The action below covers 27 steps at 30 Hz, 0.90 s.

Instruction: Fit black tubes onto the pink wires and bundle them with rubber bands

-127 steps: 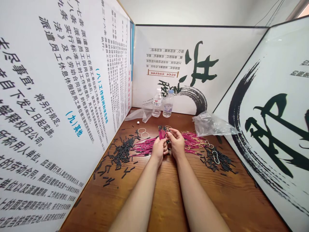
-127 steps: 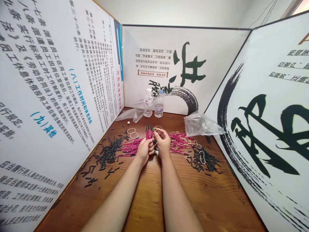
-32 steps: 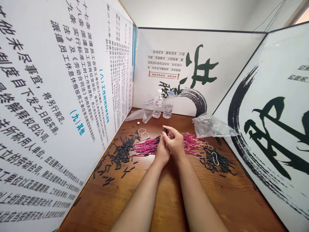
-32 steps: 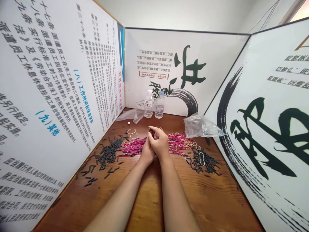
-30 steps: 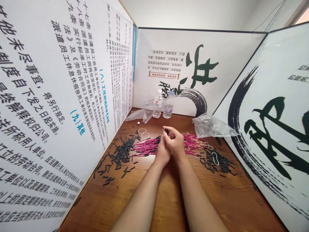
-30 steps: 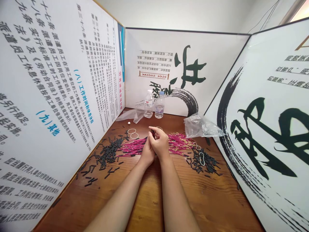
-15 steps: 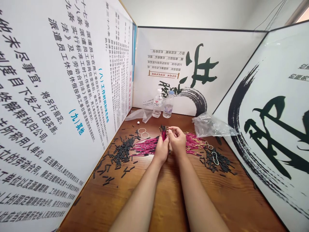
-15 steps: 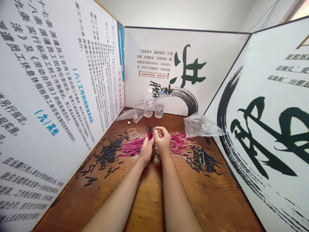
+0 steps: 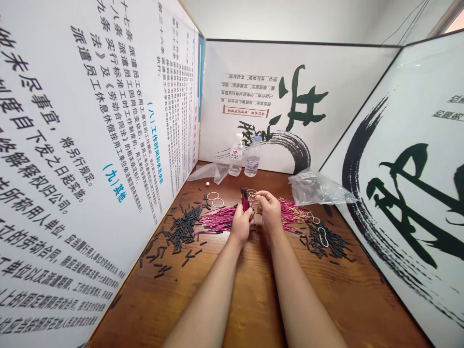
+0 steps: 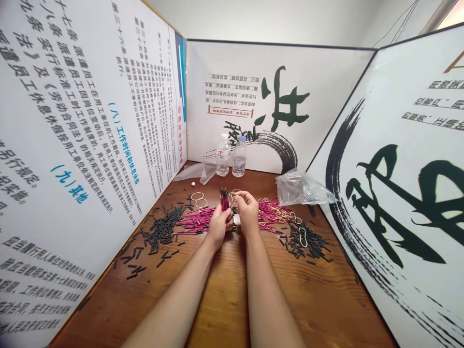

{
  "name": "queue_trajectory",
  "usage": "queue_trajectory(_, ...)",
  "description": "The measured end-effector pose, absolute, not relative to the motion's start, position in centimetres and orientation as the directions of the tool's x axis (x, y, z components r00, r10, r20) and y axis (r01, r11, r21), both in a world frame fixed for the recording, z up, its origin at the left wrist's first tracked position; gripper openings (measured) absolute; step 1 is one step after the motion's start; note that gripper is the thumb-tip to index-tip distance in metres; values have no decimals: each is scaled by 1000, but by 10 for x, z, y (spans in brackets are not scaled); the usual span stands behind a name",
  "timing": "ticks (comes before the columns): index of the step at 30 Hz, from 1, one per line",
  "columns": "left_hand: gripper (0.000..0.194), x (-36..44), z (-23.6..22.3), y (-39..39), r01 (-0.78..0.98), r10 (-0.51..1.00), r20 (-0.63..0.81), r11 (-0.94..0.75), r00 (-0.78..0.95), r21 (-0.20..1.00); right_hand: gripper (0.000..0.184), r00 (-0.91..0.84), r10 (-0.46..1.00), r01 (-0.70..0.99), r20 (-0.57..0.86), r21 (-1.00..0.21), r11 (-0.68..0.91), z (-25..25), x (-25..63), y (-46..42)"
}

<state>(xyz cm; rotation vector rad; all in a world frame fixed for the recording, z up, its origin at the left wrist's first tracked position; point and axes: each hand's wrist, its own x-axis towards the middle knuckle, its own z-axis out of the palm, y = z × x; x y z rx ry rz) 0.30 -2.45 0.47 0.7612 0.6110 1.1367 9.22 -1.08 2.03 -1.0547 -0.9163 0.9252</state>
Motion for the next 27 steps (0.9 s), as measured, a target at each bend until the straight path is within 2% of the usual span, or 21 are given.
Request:
queue_trajectory(4,30,3,4,-24,-570,959,-58,214,278,793,20,256,965,-397,66,-902,167,23,92,-12)
queue_trajectory(7,29,3,4,-23,-571,965,-55,196,255,797,22,234,972,-467,37,-872,146,25,92,-11)
queue_trajectory(12,28,6,2,-21,-549,972,-76,188,221,814,23,308,952,-542,4,-821,178,24,94,-8)
queue_trajectory(17,30,7,-2,-18,-556,981,-77,164,178,815,27,364,931,-461,0,-869,180,21,95,-6)
queue_trajectory(23,37,8,-1,-19,-569,986,-86,152,141,808,32,268,959,-300,95,-937,177,16,90,-6)
queue_trajectory(27,40,7,1,-21,-577,982,-64,156,177,802,41,184,979,-203,87,-971,125,15,84,-8)
